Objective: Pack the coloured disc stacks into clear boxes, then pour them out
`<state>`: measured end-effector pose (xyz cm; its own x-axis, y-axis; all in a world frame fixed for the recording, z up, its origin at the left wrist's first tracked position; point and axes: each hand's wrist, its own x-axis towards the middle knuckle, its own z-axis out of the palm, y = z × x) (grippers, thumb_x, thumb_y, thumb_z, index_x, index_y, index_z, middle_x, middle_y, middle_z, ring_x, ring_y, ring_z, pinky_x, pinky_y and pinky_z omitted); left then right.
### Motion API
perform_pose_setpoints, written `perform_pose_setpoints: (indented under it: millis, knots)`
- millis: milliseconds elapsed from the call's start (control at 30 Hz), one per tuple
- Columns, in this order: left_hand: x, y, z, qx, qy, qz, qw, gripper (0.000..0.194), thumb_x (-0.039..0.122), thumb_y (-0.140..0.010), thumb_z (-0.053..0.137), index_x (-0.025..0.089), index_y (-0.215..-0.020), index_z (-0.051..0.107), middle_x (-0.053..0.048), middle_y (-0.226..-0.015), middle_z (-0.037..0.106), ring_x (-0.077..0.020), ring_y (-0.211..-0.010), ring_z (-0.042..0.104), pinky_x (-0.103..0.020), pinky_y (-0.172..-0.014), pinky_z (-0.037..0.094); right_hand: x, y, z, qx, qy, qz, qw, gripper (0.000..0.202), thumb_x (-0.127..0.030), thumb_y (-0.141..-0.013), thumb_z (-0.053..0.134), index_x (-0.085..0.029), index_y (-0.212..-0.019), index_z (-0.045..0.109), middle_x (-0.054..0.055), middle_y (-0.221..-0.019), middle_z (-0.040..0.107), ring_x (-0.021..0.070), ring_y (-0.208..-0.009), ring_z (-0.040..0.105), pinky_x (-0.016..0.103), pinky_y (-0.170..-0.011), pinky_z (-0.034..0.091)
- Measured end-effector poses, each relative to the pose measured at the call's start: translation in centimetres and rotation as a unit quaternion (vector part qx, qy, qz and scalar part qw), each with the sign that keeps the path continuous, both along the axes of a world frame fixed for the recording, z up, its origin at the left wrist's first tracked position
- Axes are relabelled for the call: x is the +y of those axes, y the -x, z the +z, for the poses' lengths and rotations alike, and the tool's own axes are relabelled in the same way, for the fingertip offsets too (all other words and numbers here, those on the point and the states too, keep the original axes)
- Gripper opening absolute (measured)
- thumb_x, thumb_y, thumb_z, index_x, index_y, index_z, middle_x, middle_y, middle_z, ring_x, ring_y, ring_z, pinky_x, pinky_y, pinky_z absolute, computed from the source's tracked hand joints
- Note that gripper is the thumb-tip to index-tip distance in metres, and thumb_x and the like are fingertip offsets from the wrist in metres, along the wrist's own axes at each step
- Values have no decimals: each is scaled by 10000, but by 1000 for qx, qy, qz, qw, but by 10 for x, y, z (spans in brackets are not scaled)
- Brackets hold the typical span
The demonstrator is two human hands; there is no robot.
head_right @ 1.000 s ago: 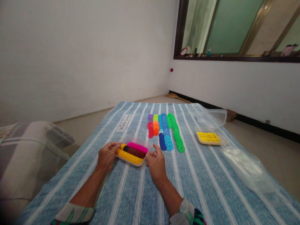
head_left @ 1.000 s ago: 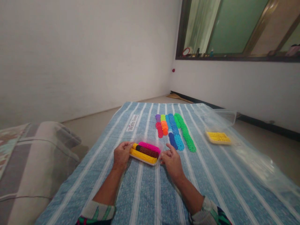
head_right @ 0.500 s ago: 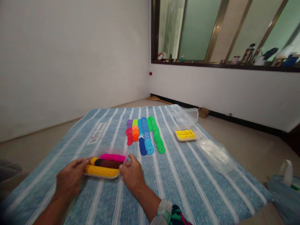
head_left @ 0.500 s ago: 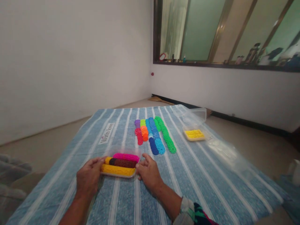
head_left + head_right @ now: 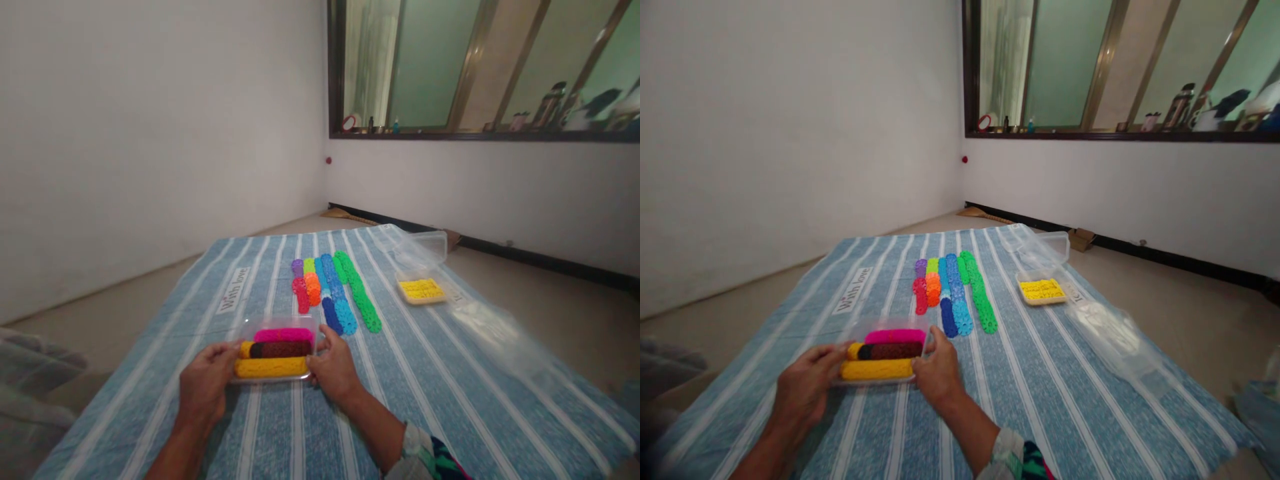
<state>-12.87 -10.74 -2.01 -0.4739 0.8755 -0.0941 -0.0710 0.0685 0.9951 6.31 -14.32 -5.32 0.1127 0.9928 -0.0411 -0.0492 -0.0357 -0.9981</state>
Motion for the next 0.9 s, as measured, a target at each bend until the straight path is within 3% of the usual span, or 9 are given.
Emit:
perform_pose_setpoints:
  millis: [200,433,633,900]
  knots:
    - [-10,-8,4,-39,29,-76,996,153,195,-530,722,165,-585,582,4,-650,649,-128,-603,589,-195,-500,464,-6,-24,15,27,33,-4,999,675,-165,-589,534,-116,-1262,521,16,-864,595,69,-436,519,186,-365,397]
    - [-26,-28,18,-87,83,-139,983,239,199,-543,757,141,-722,611,-4,-627,654,-150,-532,624,-232,-480,494,-12,-49,18,19,-3,23,1000,474,-159,-587,507,-145,-1040,645,-19,-776,612,77,-441,536,179,-381,403]
    - [-26,-49,25,-135,82,-175,972,363,136,-590,724,129,-943,641,-50,-770,714,-201,-667,690,-264,-553,544,-12,-69,23,38,7,-11,999,557,-229,-588,557,-88,-1123,622,-6,-769,622,74,-414,517,202,-377,404]
    - [-17,-82,27,-159,63,-171,970,299,122,-664,672,115,-963,666,-72,-779,732,-210,-699,702,-269,-588,557,-10,-97,18,69,2,-59,996,614,-271,-606,622,-36,-1172,590,28,-775,666,91,-408,542,224,-384,423]
